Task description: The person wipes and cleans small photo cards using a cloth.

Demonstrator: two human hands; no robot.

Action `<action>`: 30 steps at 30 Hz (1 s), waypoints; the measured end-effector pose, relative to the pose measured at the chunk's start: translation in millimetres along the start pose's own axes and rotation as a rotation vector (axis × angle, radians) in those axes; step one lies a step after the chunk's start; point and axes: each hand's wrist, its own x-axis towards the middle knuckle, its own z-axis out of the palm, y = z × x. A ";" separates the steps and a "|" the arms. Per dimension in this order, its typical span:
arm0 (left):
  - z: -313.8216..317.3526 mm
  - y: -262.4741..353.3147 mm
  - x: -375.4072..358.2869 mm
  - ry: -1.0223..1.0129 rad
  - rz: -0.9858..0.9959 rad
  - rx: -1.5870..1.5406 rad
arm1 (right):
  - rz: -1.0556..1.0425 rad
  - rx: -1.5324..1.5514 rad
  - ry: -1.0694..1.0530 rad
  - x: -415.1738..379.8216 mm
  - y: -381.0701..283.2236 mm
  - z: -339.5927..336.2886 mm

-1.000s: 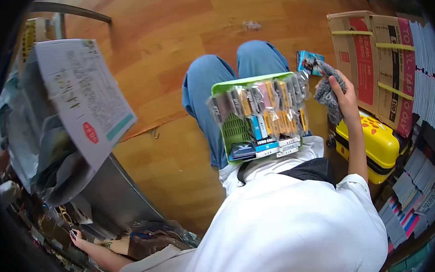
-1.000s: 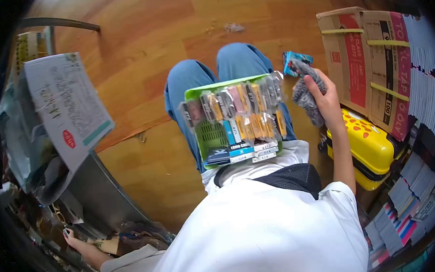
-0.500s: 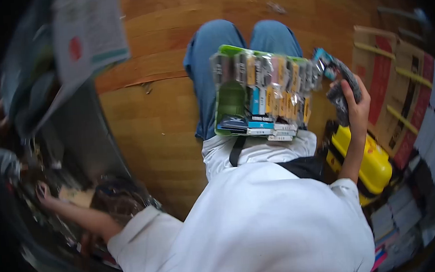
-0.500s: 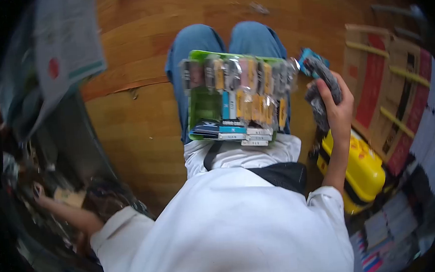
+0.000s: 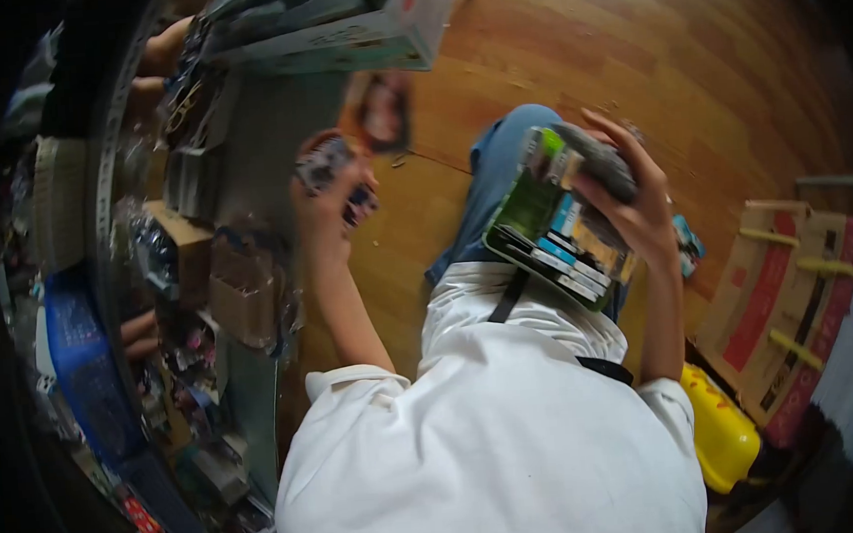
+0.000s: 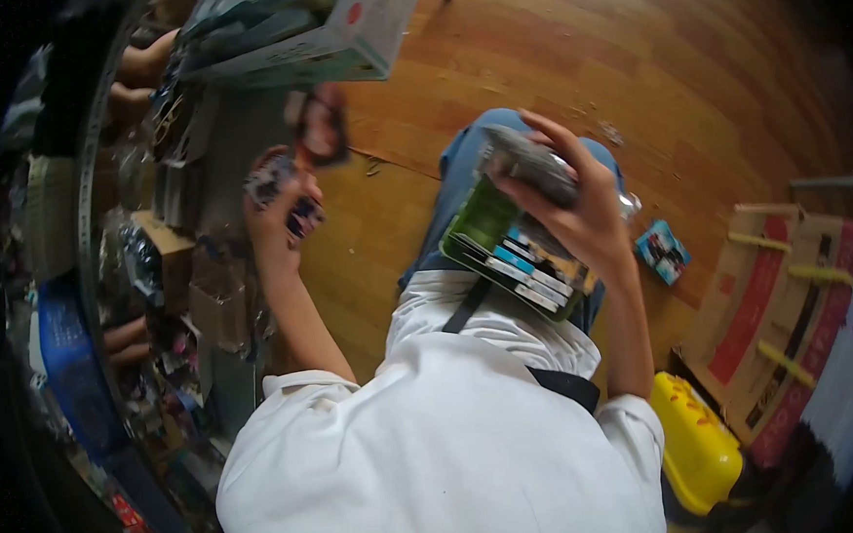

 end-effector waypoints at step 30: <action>130.2 -63.4 -16.3 -0.341 0.113 -0.226 | 0.232 0.027 0.202 -38.8 10.1 4.2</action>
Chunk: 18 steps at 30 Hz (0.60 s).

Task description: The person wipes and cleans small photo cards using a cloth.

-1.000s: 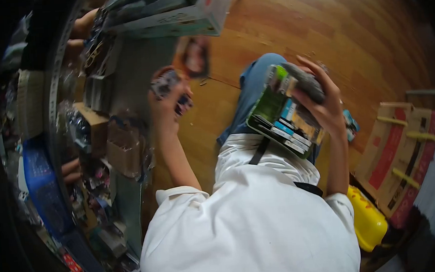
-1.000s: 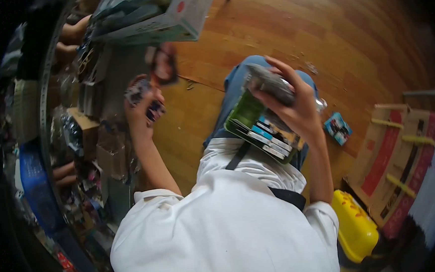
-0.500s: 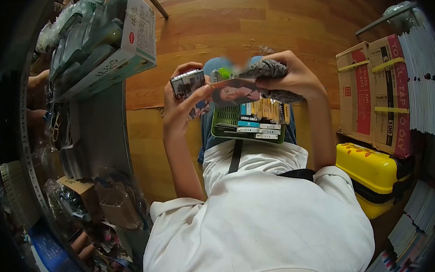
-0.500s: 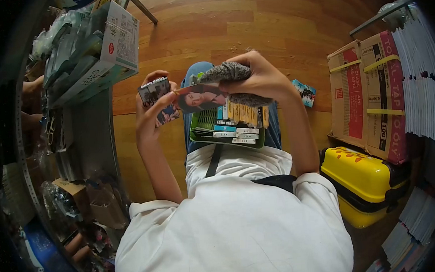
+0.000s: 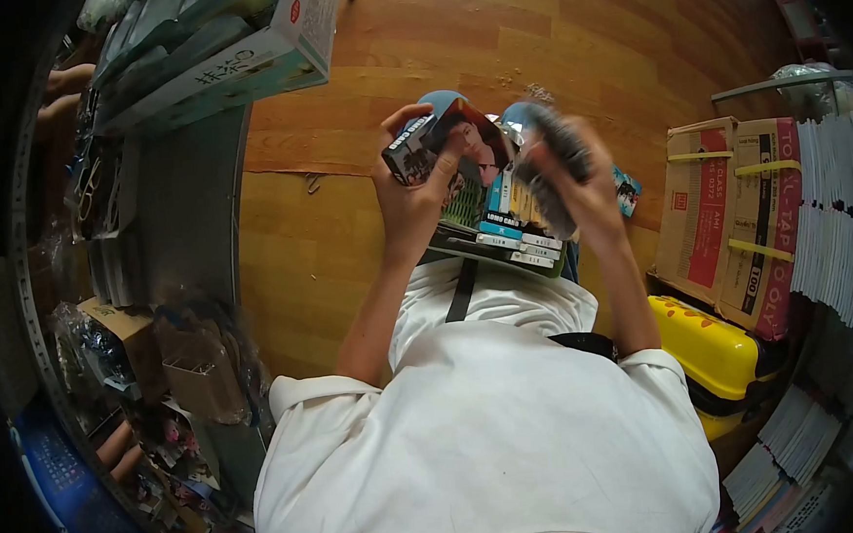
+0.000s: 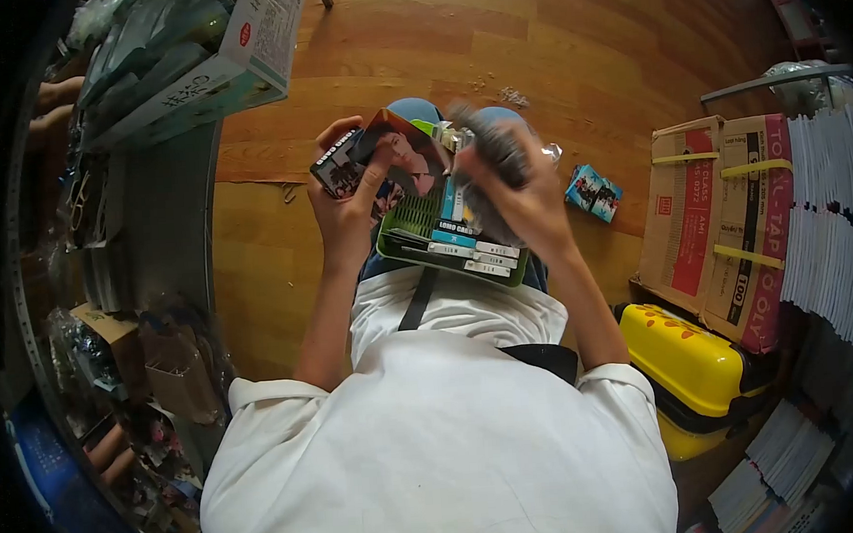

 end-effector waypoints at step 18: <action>4.7 -5.7 -16.7 -0.029 -0.239 -0.145 | -0.819 -0.381 0.123 0.3 -31.8 13.7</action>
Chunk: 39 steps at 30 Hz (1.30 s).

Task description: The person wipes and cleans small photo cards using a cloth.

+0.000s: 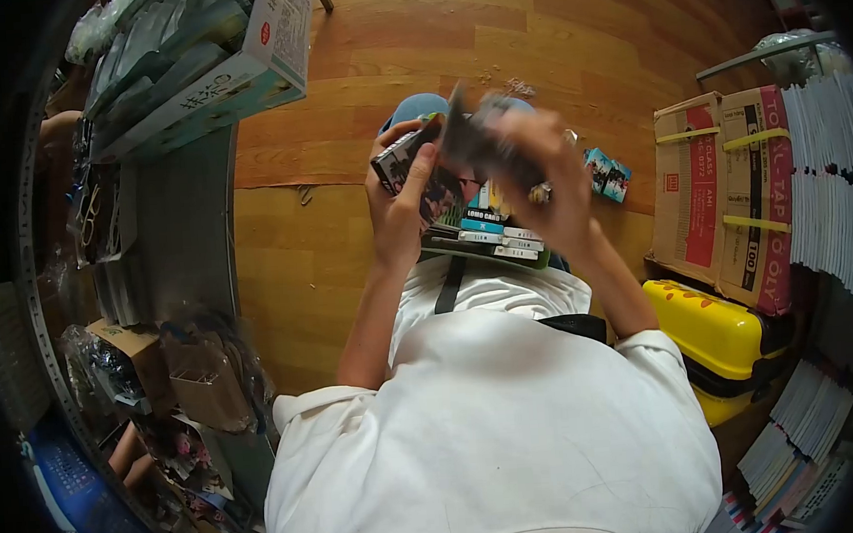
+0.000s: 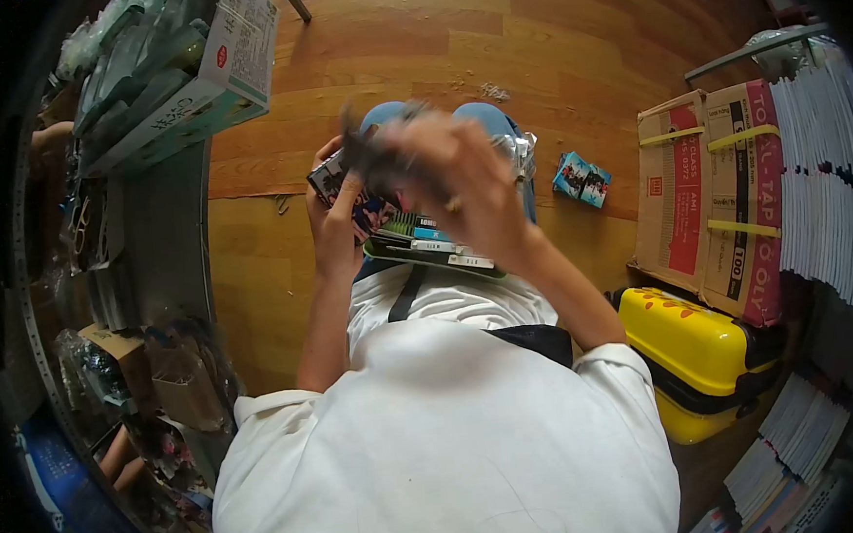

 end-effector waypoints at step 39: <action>0.5 -29.7 11.6 -0.137 -0.109 -0.439 | 0.343 0.160 -0.323 -10.3 0.6 -2.5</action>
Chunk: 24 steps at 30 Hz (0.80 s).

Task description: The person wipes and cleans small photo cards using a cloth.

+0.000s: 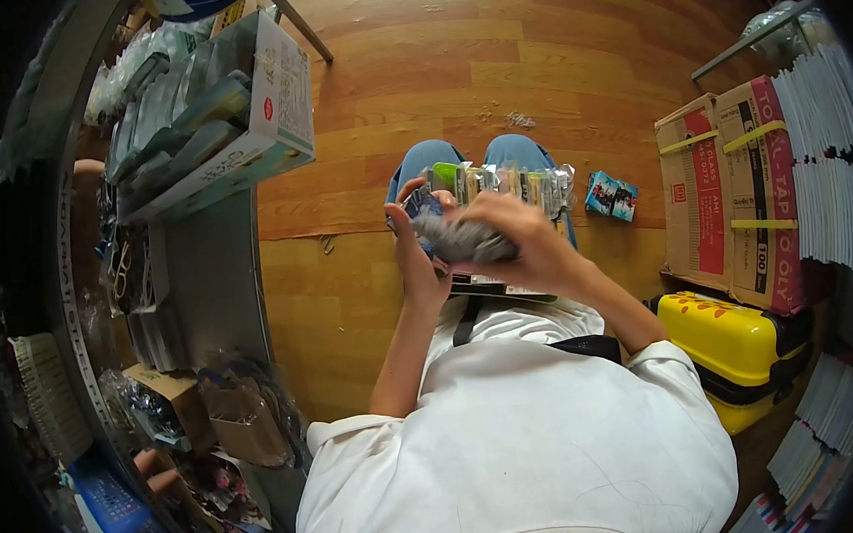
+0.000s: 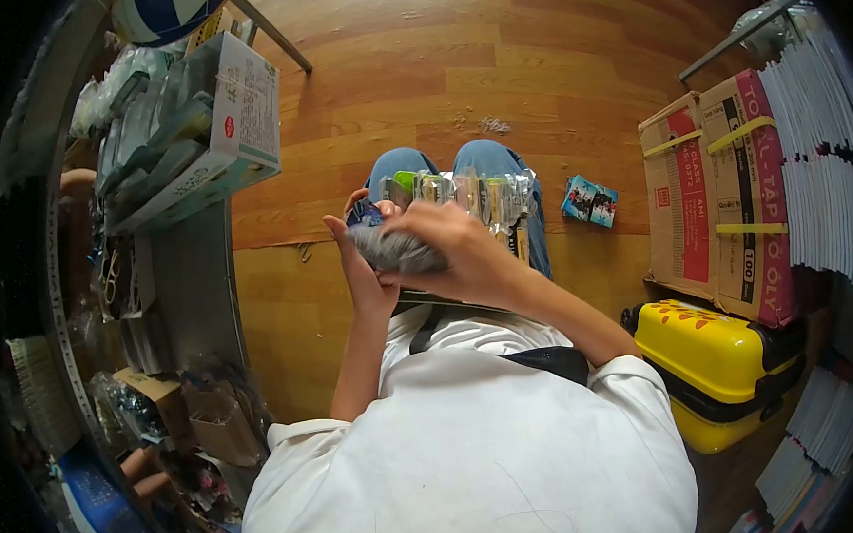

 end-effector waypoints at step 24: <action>-0.8 3.5 -4.0 0.343 -0.141 -0.047 | -0.090 -0.575 -0.046 -12.9 -13.4 49.6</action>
